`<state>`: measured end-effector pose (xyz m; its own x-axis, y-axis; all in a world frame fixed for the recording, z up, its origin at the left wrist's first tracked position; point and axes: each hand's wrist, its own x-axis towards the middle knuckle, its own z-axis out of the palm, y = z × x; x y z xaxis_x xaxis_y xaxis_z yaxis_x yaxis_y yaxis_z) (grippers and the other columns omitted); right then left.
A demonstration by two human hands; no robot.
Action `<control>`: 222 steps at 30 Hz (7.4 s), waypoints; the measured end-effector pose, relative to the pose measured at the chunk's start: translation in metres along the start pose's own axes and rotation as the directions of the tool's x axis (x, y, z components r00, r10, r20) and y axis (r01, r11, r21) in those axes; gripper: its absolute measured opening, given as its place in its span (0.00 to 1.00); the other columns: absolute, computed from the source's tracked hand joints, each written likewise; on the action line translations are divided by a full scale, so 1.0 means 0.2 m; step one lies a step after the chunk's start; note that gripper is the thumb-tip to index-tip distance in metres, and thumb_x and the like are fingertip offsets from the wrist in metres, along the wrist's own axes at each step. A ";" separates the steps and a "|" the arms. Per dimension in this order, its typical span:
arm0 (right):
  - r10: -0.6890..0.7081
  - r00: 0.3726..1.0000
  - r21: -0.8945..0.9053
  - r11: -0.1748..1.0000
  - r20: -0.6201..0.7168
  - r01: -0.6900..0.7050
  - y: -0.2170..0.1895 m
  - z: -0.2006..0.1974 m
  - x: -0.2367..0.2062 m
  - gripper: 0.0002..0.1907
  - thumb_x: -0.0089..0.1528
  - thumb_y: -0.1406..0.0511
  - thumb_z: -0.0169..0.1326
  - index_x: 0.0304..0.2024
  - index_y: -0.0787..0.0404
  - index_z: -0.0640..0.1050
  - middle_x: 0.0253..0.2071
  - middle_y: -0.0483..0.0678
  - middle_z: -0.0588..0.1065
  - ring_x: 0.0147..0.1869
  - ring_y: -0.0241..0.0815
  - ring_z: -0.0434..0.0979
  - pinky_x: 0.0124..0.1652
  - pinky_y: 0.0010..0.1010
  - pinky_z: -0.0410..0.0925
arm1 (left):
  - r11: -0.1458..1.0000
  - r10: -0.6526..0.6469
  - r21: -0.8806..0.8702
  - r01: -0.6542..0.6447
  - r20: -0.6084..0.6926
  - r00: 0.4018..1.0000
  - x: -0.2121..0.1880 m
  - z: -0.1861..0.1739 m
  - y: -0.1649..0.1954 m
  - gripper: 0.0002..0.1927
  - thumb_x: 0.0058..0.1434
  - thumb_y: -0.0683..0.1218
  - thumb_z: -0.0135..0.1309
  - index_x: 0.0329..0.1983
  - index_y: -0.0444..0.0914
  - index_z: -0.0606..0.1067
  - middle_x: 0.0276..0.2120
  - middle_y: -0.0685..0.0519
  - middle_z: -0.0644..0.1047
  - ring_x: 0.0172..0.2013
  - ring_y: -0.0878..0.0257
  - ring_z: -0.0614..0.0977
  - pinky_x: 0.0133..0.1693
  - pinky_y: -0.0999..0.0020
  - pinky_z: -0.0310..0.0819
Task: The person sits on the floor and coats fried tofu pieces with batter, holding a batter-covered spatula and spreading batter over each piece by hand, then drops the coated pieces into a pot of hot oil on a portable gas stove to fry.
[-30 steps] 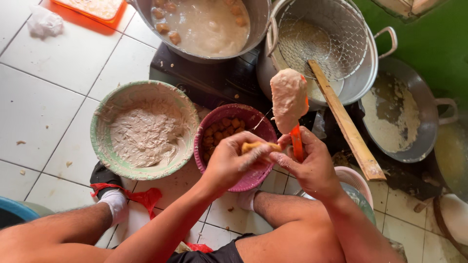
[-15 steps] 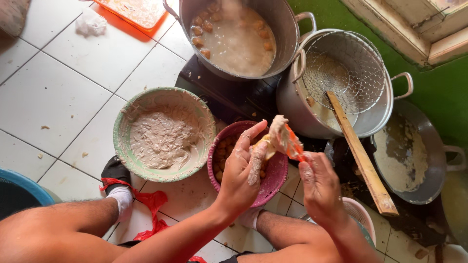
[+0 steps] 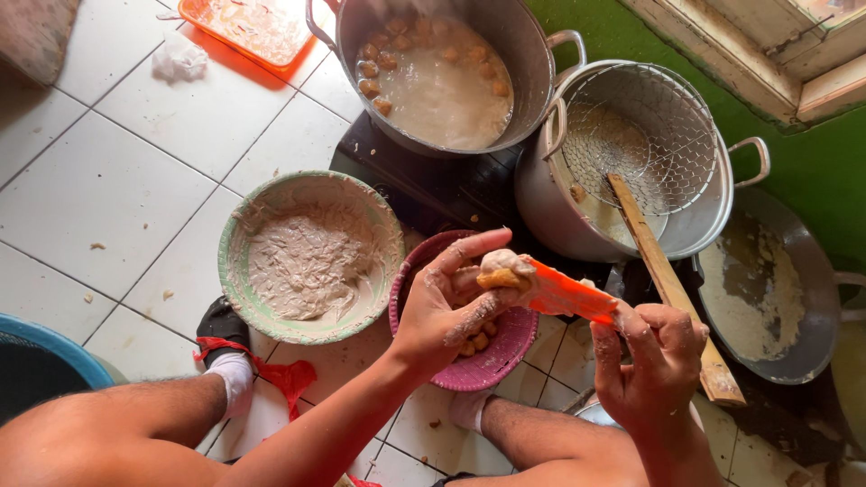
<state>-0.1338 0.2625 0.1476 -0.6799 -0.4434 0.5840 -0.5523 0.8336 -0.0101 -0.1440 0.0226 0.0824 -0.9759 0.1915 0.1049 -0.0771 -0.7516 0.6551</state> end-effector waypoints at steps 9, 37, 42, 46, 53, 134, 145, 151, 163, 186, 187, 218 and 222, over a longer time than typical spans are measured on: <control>0.378 0.762 0.608 0.460 0.525 -0.647 0.01 0.05 -0.04 0.08 0.70 0.66 0.48 0.47 0.63 0.76 0.34 0.40 0.66 0.35 0.30 0.61 0.35 0.21 0.60 | 0.881 0.332 0.366 -0.301 -0.022 0.943 0.06 -0.04 0.15 0.20 0.65 0.32 0.60 0.60 0.32 0.73 0.59 0.47 0.76 0.61 0.63 0.78 0.64 0.64 0.74; 0.107 0.431 0.397 -0.627 0.896 -0.670 0.06 0.06 -0.04 0.24 0.74 0.55 0.36 0.42 0.70 0.72 0.20 0.45 0.63 0.15 0.31 0.53 0.19 0.25 0.54 | 0.699 0.312 0.697 0.157 -0.495 0.811 0.40 -0.62 -0.17 0.15 0.61 0.45 0.63 0.51 0.39 0.78 0.45 0.54 0.81 0.45 0.66 0.82 0.50 0.70 0.78; 0.104 0.421 0.382 -0.651 0.901 -0.656 0.08 0.06 -0.05 0.24 0.73 0.55 0.36 0.41 0.70 0.72 0.20 0.45 0.64 0.15 0.30 0.53 0.18 0.24 0.53 | 0.238 0.545 0.949 0.206 -0.306 0.780 0.78 -0.77 -0.17 0.15 0.57 0.49 0.66 0.46 0.43 0.79 0.41 0.50 0.79 0.43 0.55 0.81 0.47 0.59 0.75; 0.126 0.406 0.381 -0.665 0.905 -0.642 0.10 0.05 -0.06 0.24 0.73 0.54 0.36 0.41 0.70 0.72 0.19 0.44 0.63 0.15 0.31 0.52 0.18 0.24 0.53 | 0.074 0.575 0.956 0.284 -0.274 0.771 1.08 -0.88 -0.13 0.15 0.56 0.50 0.67 0.45 0.44 0.80 0.44 0.49 0.78 0.48 0.50 0.78 0.48 0.54 0.73; 0.117 0.436 0.394 -0.675 0.892 -0.624 0.16 0.06 -0.06 0.23 0.73 0.54 0.36 0.42 0.68 0.71 0.19 0.44 0.63 0.15 0.31 0.51 0.20 0.27 0.53 | -0.029 0.684 0.975 -0.220 0.180 0.707 1.12 -0.57 -0.05 0.24 0.65 0.46 0.62 0.61 0.30 0.74 0.53 0.39 0.76 0.53 0.48 0.76 0.55 0.55 0.70; 0.038 0.410 0.329 -0.663 0.911 -0.672 0.07 0.10 -0.17 0.22 0.77 0.57 0.35 0.46 0.72 0.70 0.23 0.46 0.64 0.17 0.32 0.55 0.22 0.25 0.53 | -0.739 0.108 0.614 0.278 -0.299 0.948 0.03 -1.85 0.32 0.12 0.61 0.44 0.54 0.47 0.45 0.80 0.42 0.50 0.82 0.42 0.53 0.84 0.41 0.54 0.79; 0.070 0.432 0.362 -0.674 0.899 -0.644 0.08 0.04 -0.15 0.23 0.77 0.57 0.36 0.47 0.73 0.71 0.23 0.46 0.64 0.17 0.33 0.55 0.21 0.25 0.53 | -0.446 0.062 0.888 -0.112 0.155 0.986 -0.10 -0.96 -1.20 0.21 0.54 0.45 0.48 0.51 0.43 0.78 0.45 0.49 0.78 0.47 0.53 0.79 0.40 0.56 0.74; 0.109 0.407 0.373 -0.655 0.907 -0.657 0.09 0.01 -0.16 0.23 0.76 0.57 0.37 0.45 0.72 0.71 0.22 0.46 0.64 0.17 0.31 0.54 0.21 0.24 0.53 | -0.524 -0.308 0.848 0.079 -0.275 0.911 -0.01 -0.96 -1.35 0.12 0.68 0.44 0.45 0.51 0.42 0.76 0.48 0.50 0.76 0.51 0.54 0.78 0.47 0.52 0.74; 0.428 0.376 0.504 -0.238 0.822 -0.831 0.08 0.07 -0.12 0.10 0.67 0.64 0.54 0.42 0.66 0.73 0.20 0.41 0.63 0.17 0.27 0.54 0.18 0.22 0.51 | 0.761 0.116 0.647 -0.035 -0.082 0.990 0.11 -0.16 -0.67 0.13 0.65 0.32 0.51 0.51 0.35 0.70 0.45 0.47 0.78 0.42 0.61 0.83 0.43 0.67 0.81; 0.450 0.533 0.593 0.009 0.717 -0.805 0.00 0.12 -0.12 0.12 0.64 0.61 0.56 0.44 0.64 0.74 0.23 0.38 0.68 0.21 0.26 0.61 0.20 0.21 0.57 | 0.941 -0.332 0.106 0.320 0.124 0.935 -0.07 0.03 -0.26 0.14 0.71 0.48 0.54 0.53 0.35 0.74 0.38 0.54 0.76 0.38 0.71 0.76 0.42 0.74 0.74; 0.462 0.546 0.593 0.053 0.699 -0.804 0.00 0.13 -0.11 0.12 0.64 0.61 0.57 0.44 0.64 0.75 0.24 0.38 0.69 0.22 0.26 0.62 0.21 0.22 0.57 | 0.938 -0.342 0.093 0.334 0.081 0.936 -0.06 0.03 -0.28 0.13 0.71 0.49 0.55 0.49 0.34 0.74 0.37 0.54 0.76 0.36 0.71 0.76 0.40 0.74 0.75; 0.177 0.977 0.120 0.974 0.116 -0.190 0.01 0.01 -0.08 0.11 0.64 0.66 0.58 0.46 0.64 0.76 0.38 0.50 0.70 0.39 0.47 0.72 0.39 0.37 0.66 | 0.973 0.095 0.222 -0.068 -0.110 0.989 0.06 0.00 -0.14 0.18 0.69 0.45 0.58 0.60 0.36 0.73 0.53 0.51 0.79 0.54 0.67 0.79 0.57 0.65 0.74; 0.466 0.757 0.434 0.626 0.458 -0.648 0.09 0.04 -0.10 0.10 0.69 0.64 0.50 0.45 0.66 0.76 0.32 0.43 0.67 0.31 0.35 0.65 0.32 0.28 0.61 | 0.969 -0.162 0.077 0.233 -0.513 0.843 0.16 -0.27 -0.29 0.18 0.65 0.57 0.54 0.55 0.47 0.75 0.48 0.60 0.80 0.51 0.72 0.77 0.46 0.66 0.65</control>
<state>-0.1341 0.2844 0.1284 -0.9930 -0.0980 0.0660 -0.1147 0.6664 -0.7368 -0.1821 0.0393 0.0074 -0.9150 -0.0409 -0.4013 -0.2862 -0.6352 0.7174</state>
